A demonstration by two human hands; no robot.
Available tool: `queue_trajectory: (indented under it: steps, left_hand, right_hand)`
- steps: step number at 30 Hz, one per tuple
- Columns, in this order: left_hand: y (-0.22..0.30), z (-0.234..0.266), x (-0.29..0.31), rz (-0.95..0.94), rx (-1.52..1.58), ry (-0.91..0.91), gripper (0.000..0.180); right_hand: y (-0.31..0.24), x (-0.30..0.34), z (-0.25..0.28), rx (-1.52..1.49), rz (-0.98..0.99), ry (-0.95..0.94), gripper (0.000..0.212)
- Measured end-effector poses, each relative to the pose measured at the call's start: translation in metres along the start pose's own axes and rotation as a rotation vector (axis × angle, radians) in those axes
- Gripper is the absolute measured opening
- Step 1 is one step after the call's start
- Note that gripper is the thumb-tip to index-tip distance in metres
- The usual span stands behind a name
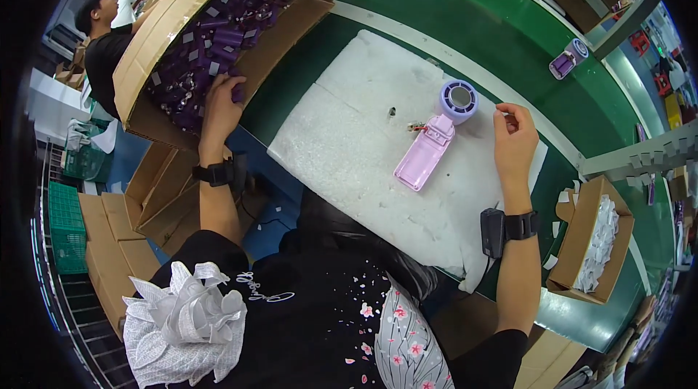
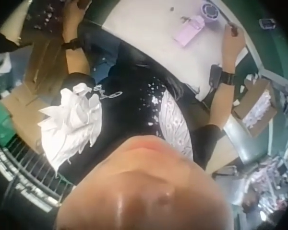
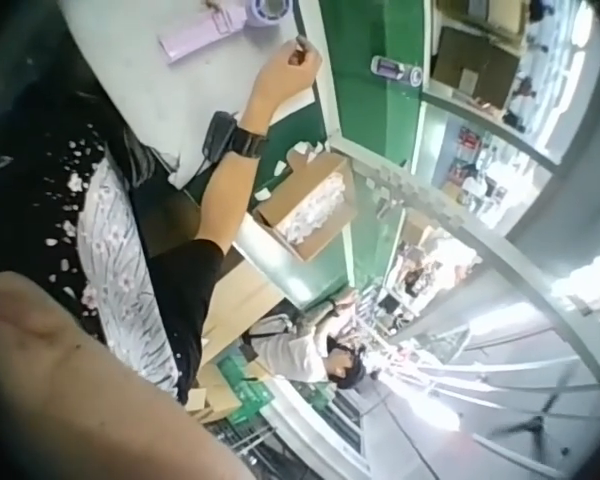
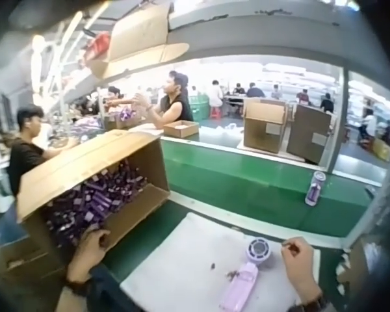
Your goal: The person assembles a handheld fan by picking up a circuit board and battery, connecting them, and fitting them into the fan housing. They test the fan by pressing the power button before removing the components to repeat the process.
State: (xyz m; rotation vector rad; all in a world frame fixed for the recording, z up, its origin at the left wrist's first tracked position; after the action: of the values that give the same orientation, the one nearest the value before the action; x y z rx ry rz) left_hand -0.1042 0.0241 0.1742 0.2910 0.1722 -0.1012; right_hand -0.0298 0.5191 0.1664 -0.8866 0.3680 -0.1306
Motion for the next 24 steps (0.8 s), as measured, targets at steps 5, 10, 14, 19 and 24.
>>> queue_trajectory:
  steps: [5, 10, 14, 19, 24]
  left_hand:
    - [0.028, 0.005, 0.003, -0.125, 0.302, 0.096, 0.048]
    - [0.116, 0.036, 0.001, -0.295, 0.609, 0.147, 0.052]
    - [0.208, 0.04, 0.012, -0.769, 0.593, 0.139, 0.055]
    - [0.257, 0.011, 0.031, -0.915, 0.682, -0.133, 0.059]
    - [0.247, -0.043, 0.002, -0.707, 0.649, -0.526, 0.06]
  right_hand:
    - [0.002, 0.001, 0.003, -0.031, 0.01, 0.03, 0.014]
    - [-0.008, 0.005, 0.012, -0.327, -0.059, -0.077, 0.022]
    - [-0.085, 0.03, -0.024, -1.11, -0.368, -0.542, 0.038]
    - [-0.06, 0.027, -0.015, -1.358, -0.272, -0.52, 0.038]
    - [-0.05, 0.029, -0.004, -0.97, -0.327, -0.348, 0.031]
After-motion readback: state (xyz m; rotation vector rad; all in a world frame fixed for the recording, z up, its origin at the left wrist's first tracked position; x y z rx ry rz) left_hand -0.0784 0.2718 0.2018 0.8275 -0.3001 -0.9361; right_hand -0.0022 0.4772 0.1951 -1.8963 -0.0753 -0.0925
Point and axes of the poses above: each hand's wrist, its own x-axis away from the middle knuckle, its own z-axis out of the back of the hand, y = z × x, the point moved 3 cm from there along -x, towards the middle knuckle, and after that the axes turned 8 degrees about -y, right-handed, at the moved point
